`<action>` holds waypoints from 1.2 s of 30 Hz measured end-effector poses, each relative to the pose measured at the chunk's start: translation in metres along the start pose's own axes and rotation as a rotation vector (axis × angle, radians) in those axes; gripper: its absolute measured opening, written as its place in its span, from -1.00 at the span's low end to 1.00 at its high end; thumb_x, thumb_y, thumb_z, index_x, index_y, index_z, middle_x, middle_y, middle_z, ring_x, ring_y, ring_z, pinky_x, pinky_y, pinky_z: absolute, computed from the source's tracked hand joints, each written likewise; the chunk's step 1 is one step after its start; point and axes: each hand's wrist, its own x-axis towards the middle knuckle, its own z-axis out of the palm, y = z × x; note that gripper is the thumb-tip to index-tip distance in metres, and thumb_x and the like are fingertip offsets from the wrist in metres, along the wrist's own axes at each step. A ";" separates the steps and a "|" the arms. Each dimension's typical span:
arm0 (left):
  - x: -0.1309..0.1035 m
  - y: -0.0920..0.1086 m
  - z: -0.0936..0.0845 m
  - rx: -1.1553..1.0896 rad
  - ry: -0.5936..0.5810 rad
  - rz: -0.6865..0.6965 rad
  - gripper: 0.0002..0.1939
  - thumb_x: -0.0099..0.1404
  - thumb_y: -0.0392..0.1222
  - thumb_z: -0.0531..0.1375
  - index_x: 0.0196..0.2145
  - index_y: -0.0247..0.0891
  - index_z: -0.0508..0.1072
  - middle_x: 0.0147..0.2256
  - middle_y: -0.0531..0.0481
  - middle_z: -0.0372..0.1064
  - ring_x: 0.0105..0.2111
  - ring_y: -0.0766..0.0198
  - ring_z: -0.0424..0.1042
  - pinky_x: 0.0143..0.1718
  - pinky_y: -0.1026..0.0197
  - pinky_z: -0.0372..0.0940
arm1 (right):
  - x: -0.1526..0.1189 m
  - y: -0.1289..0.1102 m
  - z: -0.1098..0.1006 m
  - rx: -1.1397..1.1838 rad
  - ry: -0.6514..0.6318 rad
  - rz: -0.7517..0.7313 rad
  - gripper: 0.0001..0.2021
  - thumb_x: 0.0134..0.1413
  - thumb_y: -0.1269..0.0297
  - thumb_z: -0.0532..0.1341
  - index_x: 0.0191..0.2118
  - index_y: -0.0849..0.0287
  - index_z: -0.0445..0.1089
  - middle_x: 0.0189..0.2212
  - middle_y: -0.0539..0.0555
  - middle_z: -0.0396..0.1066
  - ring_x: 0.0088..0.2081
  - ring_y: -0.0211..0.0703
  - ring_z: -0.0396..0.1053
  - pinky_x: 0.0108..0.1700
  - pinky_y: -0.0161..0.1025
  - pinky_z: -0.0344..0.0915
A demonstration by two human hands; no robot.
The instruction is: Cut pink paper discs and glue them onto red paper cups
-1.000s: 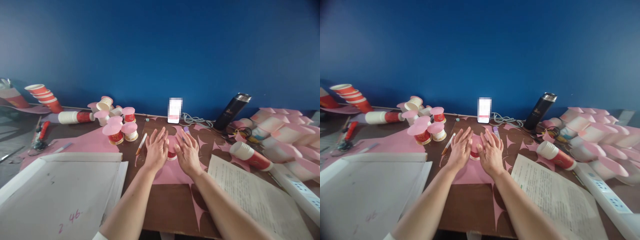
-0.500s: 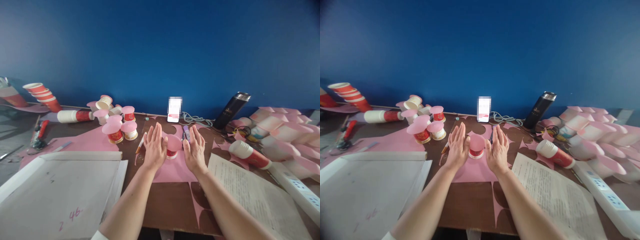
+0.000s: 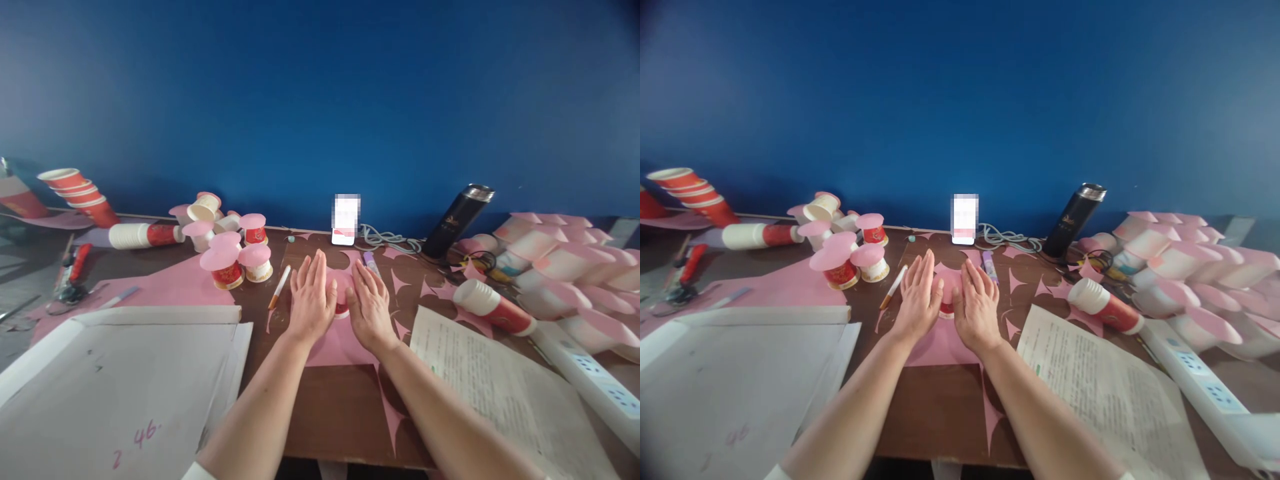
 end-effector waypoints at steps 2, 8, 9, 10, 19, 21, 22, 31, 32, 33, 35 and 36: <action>0.001 -0.003 -0.004 -0.108 -0.003 -0.048 -0.34 0.40 0.01 -0.10 0.34 -0.21 -0.25 0.34 -0.22 -0.17 0.34 0.04 -0.23 0.26 -0.16 -0.19 | 0.001 0.005 -0.001 0.060 0.063 0.007 -0.50 0.33 0.13 -0.11 0.32 0.06 -0.05 0.29 0.17 0.06 0.29 0.06 -0.01 0.23 0.19 -0.01; 0.006 -0.019 -0.018 -0.288 -0.298 -0.195 0.23 -0.03 0.26 0.31 0.34 -0.23 -0.32 0.28 -0.39 -0.05 0.29 -0.20 -0.08 0.17 -0.23 0.00 | 0.006 0.028 -0.010 0.275 0.345 0.299 -0.51 0.30 0.04 -0.09 0.26 0.09 0.07 0.19 0.23 0.17 0.22 0.06 0.11 0.19 0.19 0.07; 0.006 -0.020 -0.019 -0.245 -0.346 -0.174 0.23 -0.11 0.26 0.35 0.34 -0.20 -0.21 0.26 -0.36 0.00 0.27 -0.23 -0.05 0.16 -0.25 0.00 | 0.006 0.031 -0.009 0.285 0.348 0.320 -0.51 0.30 0.03 -0.08 0.24 0.10 0.10 0.17 0.23 0.19 0.20 0.06 0.12 0.18 0.18 0.08; 0.006 -0.020 -0.018 -0.193 -0.371 -0.154 0.18 -0.14 0.24 0.36 0.31 -0.17 -0.08 0.25 -0.33 0.04 0.25 -0.25 -0.02 0.15 -0.26 0.00 | 0.006 0.032 -0.009 0.287 0.347 0.326 -0.52 0.29 0.02 -0.07 0.23 0.11 0.12 0.15 0.23 0.21 0.19 0.06 0.13 0.18 0.17 0.08; 0.004 -0.010 -0.009 -0.032 0.126 0.091 -0.43 0.16 -0.10 0.25 0.10 -0.28 0.24 0.04 -0.29 0.32 0.12 -0.10 0.24 0.09 -0.15 0.17 | 0.007 0.034 0.005 0.298 0.352 0.314 -0.54 0.25 -0.03 -0.05 0.11 0.12 0.25 0.02 0.22 0.34 0.09 0.06 0.24 0.14 0.16 0.14; 0.005 -0.007 -0.014 0.003 0.306 0.187 -0.44 0.20 -0.18 0.22 0.13 -0.29 0.20 0.06 -0.29 0.30 0.16 -0.05 0.19 0.15 -0.12 0.11 | 0.006 0.036 0.007 0.318 0.351 0.349 -0.54 0.25 -0.04 -0.04 0.11 0.11 0.26 0.03 0.21 0.35 0.10 0.06 0.24 0.14 0.15 0.15; 0.005 -0.006 -0.016 0.020 0.354 0.225 -0.45 0.21 -0.19 0.22 0.13 -0.29 0.19 0.06 -0.28 0.30 0.16 -0.03 0.19 0.16 -0.11 0.09 | 0.006 0.036 0.007 0.325 0.348 0.359 -0.54 0.25 -0.04 -0.04 0.10 0.11 0.27 0.03 0.21 0.35 0.11 0.07 0.24 0.14 0.14 0.16; 0.005 -0.004 -0.015 0.103 0.389 0.249 -0.45 0.22 -0.21 0.21 0.13 -0.29 0.19 0.04 -0.26 0.34 0.14 -0.01 0.20 0.17 -0.09 0.07 | 0.003 0.027 0.007 0.598 0.272 0.400 -0.51 0.19 -0.04 0.07 0.14 0.09 0.24 0.06 0.22 0.32 0.05 0.04 0.32 0.02 0.03 0.33; 0.005 -0.006 -0.013 0.108 0.372 0.239 -0.43 0.20 -0.19 0.22 0.14 -0.29 0.19 0.04 -0.27 0.33 0.14 -0.03 0.20 0.17 -0.09 0.07 | 0.003 0.025 0.006 0.681 0.250 0.398 -0.50 0.18 -0.05 0.08 0.16 0.08 0.22 0.07 0.22 0.31 0.04 0.03 0.33 -0.02 -0.01 0.37; 0.005 -0.007 -0.012 0.112 0.357 0.228 -0.41 0.19 -0.16 0.24 0.14 -0.29 0.19 0.04 -0.28 0.33 0.14 -0.05 0.19 0.16 -0.09 0.07 | 0.003 0.024 0.005 0.770 0.225 0.390 -0.49 0.18 -0.05 0.09 0.18 0.06 0.20 0.10 0.22 0.29 0.05 0.02 0.33 -0.04 -0.03 0.39; 0.005 -0.010 -0.009 0.118 0.336 0.206 -0.35 0.14 -0.09 0.28 0.14 -0.29 0.19 0.03 -0.29 0.33 0.13 -0.09 0.20 0.14 -0.11 0.07 | 0.003 0.021 0.003 0.939 0.152 0.361 -0.47 0.20 -0.05 0.07 0.22 0.02 0.13 0.15 0.21 0.26 0.09 0.00 0.32 -0.02 -0.05 0.39; 0.005 -0.012 -0.007 0.119 0.328 0.195 -0.33 0.12 -0.06 0.29 0.13 -0.28 0.19 0.03 -0.29 0.32 0.13 -0.11 0.20 0.14 -0.12 0.07 | 0.003 0.020 0.002 1.007 0.107 0.345 -0.46 0.21 -0.06 0.06 0.24 0.00 0.10 0.18 0.20 0.24 0.11 0.00 0.31 0.00 -0.03 0.38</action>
